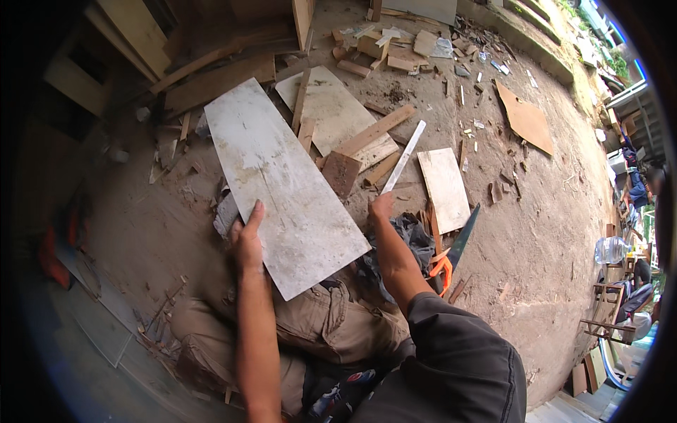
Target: The person wipes a white rectangular board with a cloth while sitting on the floor. Then, the person picks up a thin wooden plank and uses a hammer to tap it repeatedly.
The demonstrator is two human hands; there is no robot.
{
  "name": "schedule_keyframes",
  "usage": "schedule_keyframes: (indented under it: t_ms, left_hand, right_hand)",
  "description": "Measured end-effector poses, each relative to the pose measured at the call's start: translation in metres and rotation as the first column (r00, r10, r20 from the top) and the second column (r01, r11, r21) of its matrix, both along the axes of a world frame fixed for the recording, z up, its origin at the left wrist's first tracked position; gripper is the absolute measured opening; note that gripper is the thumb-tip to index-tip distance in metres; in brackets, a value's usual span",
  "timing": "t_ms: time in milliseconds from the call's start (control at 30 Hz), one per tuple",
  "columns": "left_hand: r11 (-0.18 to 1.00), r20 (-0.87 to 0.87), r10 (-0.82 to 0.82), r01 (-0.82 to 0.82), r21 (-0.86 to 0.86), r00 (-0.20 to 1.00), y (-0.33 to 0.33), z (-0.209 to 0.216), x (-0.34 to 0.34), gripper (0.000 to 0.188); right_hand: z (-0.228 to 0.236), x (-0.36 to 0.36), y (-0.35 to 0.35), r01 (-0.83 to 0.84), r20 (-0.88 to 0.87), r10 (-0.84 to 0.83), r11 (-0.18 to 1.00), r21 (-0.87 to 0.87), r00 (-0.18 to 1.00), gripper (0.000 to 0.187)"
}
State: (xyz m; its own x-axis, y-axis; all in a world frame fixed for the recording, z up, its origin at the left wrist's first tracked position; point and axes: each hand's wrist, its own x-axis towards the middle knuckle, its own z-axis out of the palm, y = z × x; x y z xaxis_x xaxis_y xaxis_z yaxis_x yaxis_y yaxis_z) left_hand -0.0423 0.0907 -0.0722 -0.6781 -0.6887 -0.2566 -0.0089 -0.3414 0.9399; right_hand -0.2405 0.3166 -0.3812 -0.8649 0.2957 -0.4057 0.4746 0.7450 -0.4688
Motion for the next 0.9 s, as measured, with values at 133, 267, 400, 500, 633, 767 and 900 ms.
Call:
schedule_keyframes:
  t_ms: [133, 267, 400, 500, 633, 767, 900]
  left_hand:
    - [0.997, -0.046, -0.001, 0.005, 0.073, 0.999, 0.007, 0.001, -0.015, 0.049]
    - [1.0, -0.03, 0.031, -0.031, -0.004, 0.999, 0.027, 0.02, -0.033, 0.05]
    - [1.0, -0.151, 0.003, -0.001, 0.012, 0.989, 0.03, 0.027, -0.018, 0.044]
    - [0.993, -0.106, -0.041, 0.052, 0.102, 0.994, 0.02, 0.012, -0.007, 0.042]
    - [0.995, -0.217, -0.081, 0.091, 0.038, 0.973, 0.015, -0.006, -0.028, 0.045]
    - [0.993, -0.253, -0.091, 0.108, 0.054, 0.963, 0.038, 0.001, -0.049, 0.043]
    - [1.0, -0.338, -0.001, 0.006, 0.013, 0.941, 0.034, 0.013, -0.047, 0.042]
  right_hand:
    - [-0.007, -0.01, 0.024, -0.258, 0.015, 0.258, 0.966, 0.005, 0.966, 0.043]
    - [-0.028, -0.016, 0.058, -0.301, -0.042, 0.3, 0.953, -0.018, 0.953, 0.075]
    - [-0.019, 0.006, 0.017, -0.145, 0.097, 0.149, 0.988, -0.051, 0.984, 0.069]
    - [-0.003, 0.017, -0.002, -0.065, 0.018, 0.067, 0.994, -0.091, 0.998, 0.057]
    - [0.043, -0.013, 0.008, -0.017, -0.078, -0.039, 0.79, -0.613, 0.996, 0.042]
    - [0.118, -0.05, 0.062, 0.193, 0.209, -0.096, -0.157, -0.969, 0.973, 0.02]
    - [0.262, -0.024, 0.033, 0.151, 0.156, 0.004, -0.273, -0.95, 0.988, 0.018]
